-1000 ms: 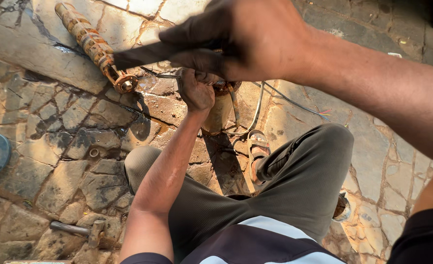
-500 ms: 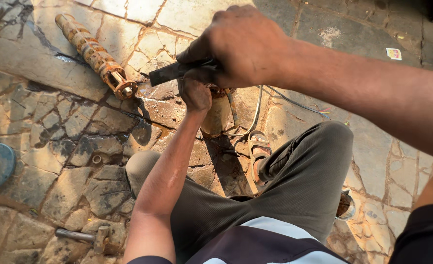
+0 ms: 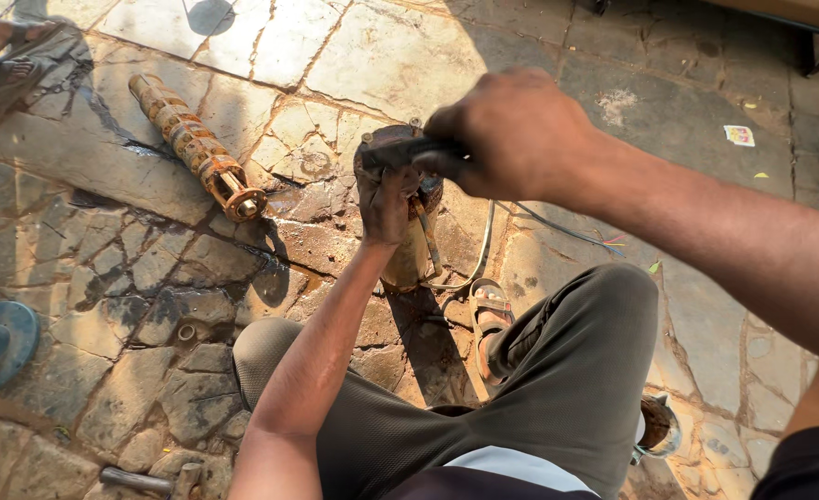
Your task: The person sits on the floor and uses a metal bar to repeatedly strike and loosen a bolt on a vertical water pump. The person retrieves the tool from a nearby bucket and continues the striking action throughout the clip.
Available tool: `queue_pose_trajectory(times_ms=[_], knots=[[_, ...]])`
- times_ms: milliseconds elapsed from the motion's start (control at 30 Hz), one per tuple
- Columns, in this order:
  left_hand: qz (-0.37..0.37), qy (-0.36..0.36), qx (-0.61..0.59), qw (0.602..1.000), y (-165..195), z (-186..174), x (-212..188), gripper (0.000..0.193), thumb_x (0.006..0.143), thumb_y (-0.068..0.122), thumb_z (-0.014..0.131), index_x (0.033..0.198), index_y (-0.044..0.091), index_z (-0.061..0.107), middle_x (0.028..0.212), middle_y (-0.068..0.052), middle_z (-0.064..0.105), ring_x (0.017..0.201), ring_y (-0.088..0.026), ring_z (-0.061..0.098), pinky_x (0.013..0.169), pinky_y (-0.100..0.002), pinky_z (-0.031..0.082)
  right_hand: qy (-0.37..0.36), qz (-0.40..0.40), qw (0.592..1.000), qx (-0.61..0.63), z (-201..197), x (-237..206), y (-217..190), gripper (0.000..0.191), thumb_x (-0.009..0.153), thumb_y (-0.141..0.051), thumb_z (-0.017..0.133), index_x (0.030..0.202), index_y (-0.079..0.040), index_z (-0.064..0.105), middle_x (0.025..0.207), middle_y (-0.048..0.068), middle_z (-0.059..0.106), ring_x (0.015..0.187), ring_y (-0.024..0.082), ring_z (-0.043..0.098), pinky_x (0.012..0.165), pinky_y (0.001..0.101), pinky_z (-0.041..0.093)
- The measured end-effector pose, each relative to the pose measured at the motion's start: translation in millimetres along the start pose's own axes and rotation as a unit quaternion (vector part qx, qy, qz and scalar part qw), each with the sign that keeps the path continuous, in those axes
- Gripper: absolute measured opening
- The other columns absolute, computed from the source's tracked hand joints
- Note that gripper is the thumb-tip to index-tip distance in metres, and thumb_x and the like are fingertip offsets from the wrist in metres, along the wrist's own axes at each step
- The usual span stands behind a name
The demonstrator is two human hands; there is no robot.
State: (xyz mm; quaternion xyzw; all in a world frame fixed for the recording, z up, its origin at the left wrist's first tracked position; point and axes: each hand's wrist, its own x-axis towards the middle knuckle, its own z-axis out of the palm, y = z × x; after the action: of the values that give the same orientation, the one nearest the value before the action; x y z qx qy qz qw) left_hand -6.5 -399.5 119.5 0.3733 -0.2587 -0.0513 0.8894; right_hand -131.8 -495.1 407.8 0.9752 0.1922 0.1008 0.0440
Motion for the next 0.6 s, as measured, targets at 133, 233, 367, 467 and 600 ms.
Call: queue_pose_trajectory(times_ms=[133, 233, 367, 467, 600], knots=[[-0.010, -0.065, -0.012, 0.998, 2, 1, 4, 0.058, 0.125, 0.030, 0.062, 0.071, 0.012, 0.054, 0.070, 0.007, 0.047, 0.066, -0.002, 0.039, 0.063, -0.022, 0.030, 0.158, -0.002, 0.963, 0.220, -3, -17, 14, 0.032, 0.095, -0.039, 0.073, 0.108, -0.011, 0.075, 0.071, 0.013, 0.068, 0.058, 0.030, 0.067, 0.056, 0.0438, 0.050], [-0.023, -0.025, 0.034, 0.999, 12, 11, 6, 0.030, 0.107, 0.029, 0.060, 0.088, 0.007, 0.067, 0.079, 0.002, 0.059, 0.071, -0.006, 0.049, 0.063, -0.027, 0.036, 0.122, -0.020, 0.979, 0.162, 9, -20, 21, 0.030, 0.093, -0.038, 0.075, 0.107, -0.012, 0.079, 0.067, 0.013, 0.068, 0.054, 0.032, 0.064, 0.054, 0.0443, 0.049], [-0.083, -0.017, 0.010, 0.996, 29, 25, 9, 0.019, 0.101, 0.026, 0.059, 0.087, 0.013, 0.061, 0.075, 0.006, 0.056, 0.068, -0.005, 0.046, 0.062, -0.027, 0.034, 0.076, 0.045, 0.984, 0.156, 23, -25, 30, 0.032, 0.093, -0.039, 0.078, 0.101, -0.008, 0.080, 0.059, 0.017, 0.064, 0.050, 0.032, 0.060, 0.052, 0.0440, 0.047], [-0.078, -0.036, 0.054, 0.995, 36, 30, 13, 0.037, 0.111, 0.032, 0.056, 0.078, 0.014, 0.056, 0.067, 0.008, 0.047, 0.061, -0.003, 0.036, 0.056, -0.026, 0.027, 0.216, -0.015, 0.927, 0.307, 21, -31, 34, 0.032, 0.103, -0.033, 0.072, 0.116, -0.004, 0.072, 0.079, 0.013, 0.070, 0.061, 0.021, 0.069, 0.058, 0.0348, 0.051], [-0.090, -0.048, 0.181, 0.978, 35, 35, 16, 0.042, 0.112, 0.033, 0.058, 0.076, 0.012, 0.053, 0.068, 0.007, 0.044, 0.062, -0.003, 0.033, 0.054, -0.026, 0.024, 0.155, -0.002, 0.973, 0.173, 11, -33, 36, 0.029, 0.095, -0.031, 0.079, 0.106, -0.004, 0.080, 0.065, 0.016, 0.067, 0.052, 0.025, 0.062, 0.051, 0.0370, 0.046]])
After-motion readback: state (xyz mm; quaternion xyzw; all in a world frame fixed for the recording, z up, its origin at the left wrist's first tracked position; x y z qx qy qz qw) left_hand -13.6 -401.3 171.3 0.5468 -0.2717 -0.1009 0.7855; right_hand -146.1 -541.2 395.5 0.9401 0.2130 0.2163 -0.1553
